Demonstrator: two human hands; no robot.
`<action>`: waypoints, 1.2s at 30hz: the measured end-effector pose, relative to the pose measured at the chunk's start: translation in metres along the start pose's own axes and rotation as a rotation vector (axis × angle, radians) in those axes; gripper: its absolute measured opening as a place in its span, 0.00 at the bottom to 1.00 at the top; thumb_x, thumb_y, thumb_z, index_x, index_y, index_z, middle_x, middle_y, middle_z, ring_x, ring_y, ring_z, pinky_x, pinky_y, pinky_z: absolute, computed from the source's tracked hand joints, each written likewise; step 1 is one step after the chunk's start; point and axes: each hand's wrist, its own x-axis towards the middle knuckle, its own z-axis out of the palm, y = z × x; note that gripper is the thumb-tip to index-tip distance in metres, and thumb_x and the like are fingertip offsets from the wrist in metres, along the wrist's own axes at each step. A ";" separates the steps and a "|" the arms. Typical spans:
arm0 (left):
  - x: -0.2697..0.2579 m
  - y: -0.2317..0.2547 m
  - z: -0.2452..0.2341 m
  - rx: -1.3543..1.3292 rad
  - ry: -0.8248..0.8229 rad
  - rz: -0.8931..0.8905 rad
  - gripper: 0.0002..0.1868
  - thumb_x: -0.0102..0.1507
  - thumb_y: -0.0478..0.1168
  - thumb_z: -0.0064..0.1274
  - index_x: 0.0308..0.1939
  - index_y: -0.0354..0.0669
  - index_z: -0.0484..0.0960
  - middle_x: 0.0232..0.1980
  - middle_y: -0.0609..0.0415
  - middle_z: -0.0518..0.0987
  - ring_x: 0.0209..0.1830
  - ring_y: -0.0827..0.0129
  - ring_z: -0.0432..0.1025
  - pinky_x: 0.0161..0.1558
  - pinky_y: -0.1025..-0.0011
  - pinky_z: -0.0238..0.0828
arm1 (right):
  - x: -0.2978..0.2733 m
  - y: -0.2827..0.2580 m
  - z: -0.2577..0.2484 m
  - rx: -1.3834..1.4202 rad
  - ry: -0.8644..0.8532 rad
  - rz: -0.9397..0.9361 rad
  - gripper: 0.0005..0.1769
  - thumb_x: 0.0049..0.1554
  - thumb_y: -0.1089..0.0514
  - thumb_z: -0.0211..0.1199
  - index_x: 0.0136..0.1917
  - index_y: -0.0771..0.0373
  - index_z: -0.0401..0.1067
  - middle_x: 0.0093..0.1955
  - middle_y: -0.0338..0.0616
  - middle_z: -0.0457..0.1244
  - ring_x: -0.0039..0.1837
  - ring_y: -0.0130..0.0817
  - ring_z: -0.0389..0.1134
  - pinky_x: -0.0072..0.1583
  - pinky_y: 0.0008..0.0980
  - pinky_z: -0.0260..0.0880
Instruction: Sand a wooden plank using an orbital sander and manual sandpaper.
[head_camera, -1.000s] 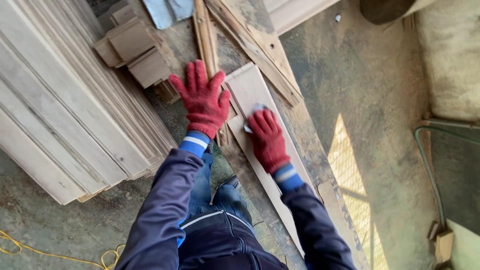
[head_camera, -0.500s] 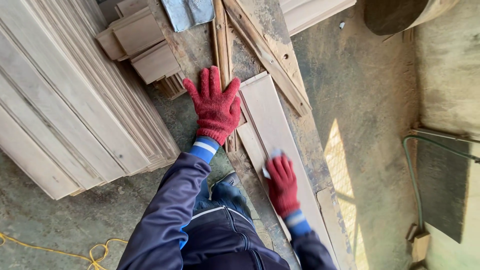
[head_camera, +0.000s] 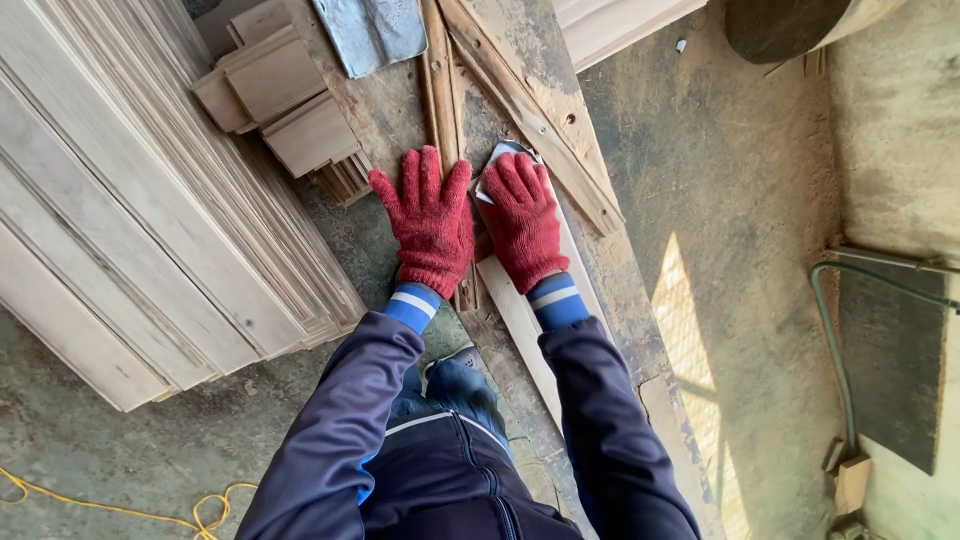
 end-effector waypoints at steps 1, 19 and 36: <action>0.001 0.000 -0.002 -0.002 -0.001 0.008 0.22 0.66 0.41 0.53 0.65 0.48 0.74 0.66 0.31 0.70 0.70 0.34 0.64 0.66 0.19 0.42 | -0.014 -0.003 -0.002 -0.002 0.005 0.007 0.15 0.62 0.48 0.65 0.55 0.59 0.72 0.56 0.49 0.64 0.63 0.58 0.65 0.65 0.57 0.68; 0.001 0.002 -0.005 0.010 -0.028 -0.011 0.26 0.60 0.39 0.62 0.62 0.47 0.76 0.65 0.33 0.71 0.70 0.37 0.64 0.67 0.21 0.42 | -0.013 0.001 0.014 -0.013 0.011 0.011 0.20 0.66 0.42 0.56 0.60 0.58 0.70 0.58 0.50 0.64 0.65 0.60 0.64 0.65 0.60 0.67; -0.003 0.002 0.001 0.046 -0.030 0.027 0.30 0.61 0.46 0.63 0.66 0.48 0.74 0.67 0.30 0.69 0.70 0.33 0.63 0.66 0.17 0.39 | -0.002 0.005 0.007 -0.091 0.020 0.074 0.20 0.63 0.40 0.61 0.58 0.56 0.71 0.59 0.49 0.64 0.66 0.55 0.65 0.66 0.55 0.66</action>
